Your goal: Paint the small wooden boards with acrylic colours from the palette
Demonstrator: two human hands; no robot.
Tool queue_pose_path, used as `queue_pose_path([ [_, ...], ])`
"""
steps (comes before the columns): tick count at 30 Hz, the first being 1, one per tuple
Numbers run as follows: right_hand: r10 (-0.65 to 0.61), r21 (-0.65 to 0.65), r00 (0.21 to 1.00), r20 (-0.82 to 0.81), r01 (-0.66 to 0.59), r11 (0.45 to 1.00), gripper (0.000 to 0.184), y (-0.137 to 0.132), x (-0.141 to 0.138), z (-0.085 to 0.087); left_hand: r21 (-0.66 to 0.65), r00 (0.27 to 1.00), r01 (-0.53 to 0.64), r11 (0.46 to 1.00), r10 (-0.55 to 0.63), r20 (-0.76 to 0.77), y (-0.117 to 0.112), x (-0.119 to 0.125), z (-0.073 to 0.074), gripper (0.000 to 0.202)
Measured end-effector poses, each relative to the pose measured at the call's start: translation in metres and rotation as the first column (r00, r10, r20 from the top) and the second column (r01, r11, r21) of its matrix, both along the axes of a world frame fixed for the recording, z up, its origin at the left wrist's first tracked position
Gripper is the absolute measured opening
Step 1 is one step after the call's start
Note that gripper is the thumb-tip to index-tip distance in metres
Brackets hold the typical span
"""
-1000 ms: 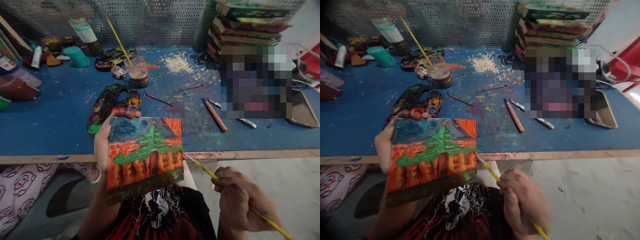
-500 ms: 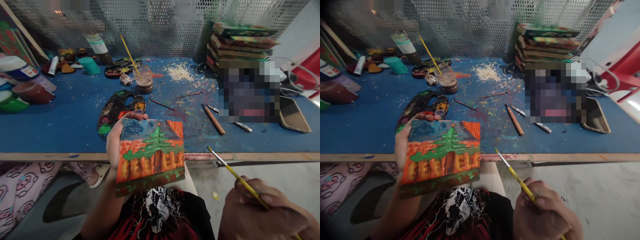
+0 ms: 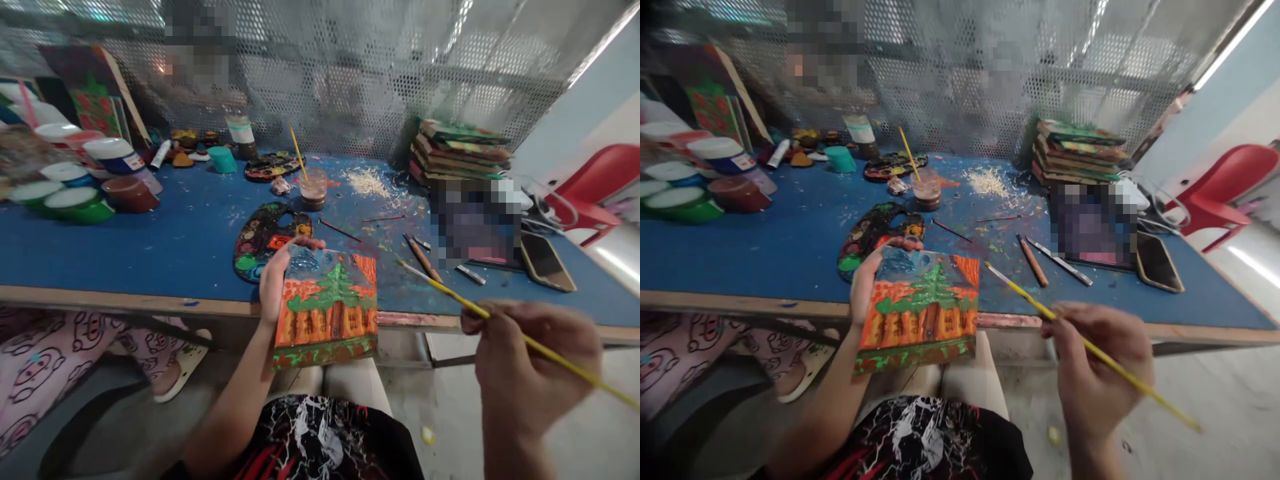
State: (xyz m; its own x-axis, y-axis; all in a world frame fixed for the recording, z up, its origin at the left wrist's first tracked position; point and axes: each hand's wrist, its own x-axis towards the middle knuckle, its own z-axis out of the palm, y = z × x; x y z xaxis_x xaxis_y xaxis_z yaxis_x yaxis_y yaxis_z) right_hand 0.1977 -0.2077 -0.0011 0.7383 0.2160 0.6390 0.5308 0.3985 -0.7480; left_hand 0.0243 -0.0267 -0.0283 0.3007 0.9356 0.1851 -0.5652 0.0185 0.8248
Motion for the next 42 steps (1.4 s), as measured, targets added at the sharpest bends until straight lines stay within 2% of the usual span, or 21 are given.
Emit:
queue_pose_path([
  [1,0.062,-0.077,0.997,0.036,-0.059,0.995,0.018,0.011,0.008,0.012,0.012,1.000,0.002,1.000,-0.002,-0.010,-0.001,-0.002,0.000,0.023],
  [3,0.104,-0.238,0.980,0.172,-0.061,0.969,0.017,0.042,0.022,0.041,0.035,0.999,0.004,0.999,-0.003,-0.032,-0.002,-0.006,0.002,0.025],
  [5,0.133,-0.318,0.936,0.326,-0.024,0.948,0.019,0.085,0.029,0.072,0.038,0.999,0.012,0.999,-0.010,-0.053,-0.003,-0.009,0.003,0.027],
  [6,0.214,-0.357,0.916,0.338,-0.085,0.930,0.019,0.111,0.031,0.086,0.036,0.999,0.011,0.999,-0.009,-0.054,-0.004,-0.011,0.004,0.027],
  [8,0.395,-0.427,0.860,0.324,-0.239,0.872,0.023,0.166,0.030,0.111,0.012,0.999,0.013,1.000,-0.012,-0.050,-0.006,-0.013,0.005,0.028],
  [10,0.455,-0.575,0.821,0.346,-0.198,0.794,0.030,0.221,0.026,0.124,-0.026,0.999,0.023,0.999,-0.024,-0.042,-0.007,-0.015,0.006,0.029],
  [11,0.494,-0.685,0.790,0.362,-0.134,0.716,0.034,0.247,0.024,0.125,-0.047,0.999,0.029,0.998,-0.031,-0.037,-0.008,-0.015,0.006,0.029],
  [13,0.544,-0.762,0.744,0.387,-0.075,0.644,0.033,0.290,0.019,0.120,-0.087,0.999,0.040,0.995,-0.042,-0.025,-0.009,-0.016,0.007,0.029],
  [15,0.609,-0.833,0.699,0.375,-0.035,0.553,0.032,0.322,0.014,0.106,-0.113,0.999,0.048,0.992,-0.050,-0.015,-0.009,-0.017,0.007,0.029],
  [18,0.691,-0.913,0.652,0.311,0.005,0.407,0.022,0.349,0.010,0.084,-0.124,0.998,0.050,0.991,-0.053,-0.020,-0.010,-0.018,0.007,0.028],
  [19,0.707,-0.929,0.644,0.291,0.012,0.371,0.025,0.354,0.010,0.078,-0.130,0.998,0.051,0.990,-0.055,-0.025,-0.010,-0.019,0.007,0.028],
  [22,0.719,-0.946,0.642,0.266,0.029,0.324,0.036,0.362,0.011,0.068,-0.167,0.996,0.070,0.983,-0.078,-0.040,-0.011,-0.020,0.006,0.029],
  [25,0.712,-0.942,0.644,0.281,0.045,0.331,0.035,0.364,0.013,0.066,-0.193,0.994,0.090,0.977,-0.100,-0.046,-0.011,-0.021,0.005,0.029],
  [27,0.705,-0.930,0.636,0.313,0.056,0.363,0.028,0.361,0.014,0.069,-0.197,0.994,0.087,0.977,-0.098,-0.046,-0.012,-0.021,0.005,0.028],
  [29,0.684,-0.898,0.624,0.378,0.067,0.434,0.032,0.355,0.013,0.075,-0.192,0.995,0.078,0.978,-0.088,-0.043,-0.012,-0.021,0.005,0.028],
  [31,0.645,-0.843,0.608,0.463,0.078,0.532,0.040,0.345,0.011,0.086,-0.193,0.995,0.080,0.978,-0.089,-0.037,-0.012,-0.021,0.005,0.028],
  [33,0.607,-0.784,0.584,0.539,0.084,0.616,0.040,0.334,0.009,0.098,-0.204,0.995,0.089,0.975,-0.095,-0.017,-0.013,-0.020,0.005,0.028],
  [35,0.583,-0.737,0.556,0.592,0.083,0.670,0.040,0.325,0.006,0.107,-0.214,0.996,0.089,0.973,-0.091,0.003,-0.013,-0.020,0.005,0.027],
  [38,0.581,-0.704,0.514,0.632,0.067,0.707,0.040,0.318,0.002,0.110,-0.205,0.996,0.092,0.974,-0.092,0.014,-0.012,-0.020,0.004,0.028],
  [42,0.594,-0.694,0.479,0.646,0.045,0.718,0.042,0.315,0.002,0.105,-0.167,0.988,0.154,0.974,-0.151,0.031,-0.012,-0.020,0.002,0.029],
])
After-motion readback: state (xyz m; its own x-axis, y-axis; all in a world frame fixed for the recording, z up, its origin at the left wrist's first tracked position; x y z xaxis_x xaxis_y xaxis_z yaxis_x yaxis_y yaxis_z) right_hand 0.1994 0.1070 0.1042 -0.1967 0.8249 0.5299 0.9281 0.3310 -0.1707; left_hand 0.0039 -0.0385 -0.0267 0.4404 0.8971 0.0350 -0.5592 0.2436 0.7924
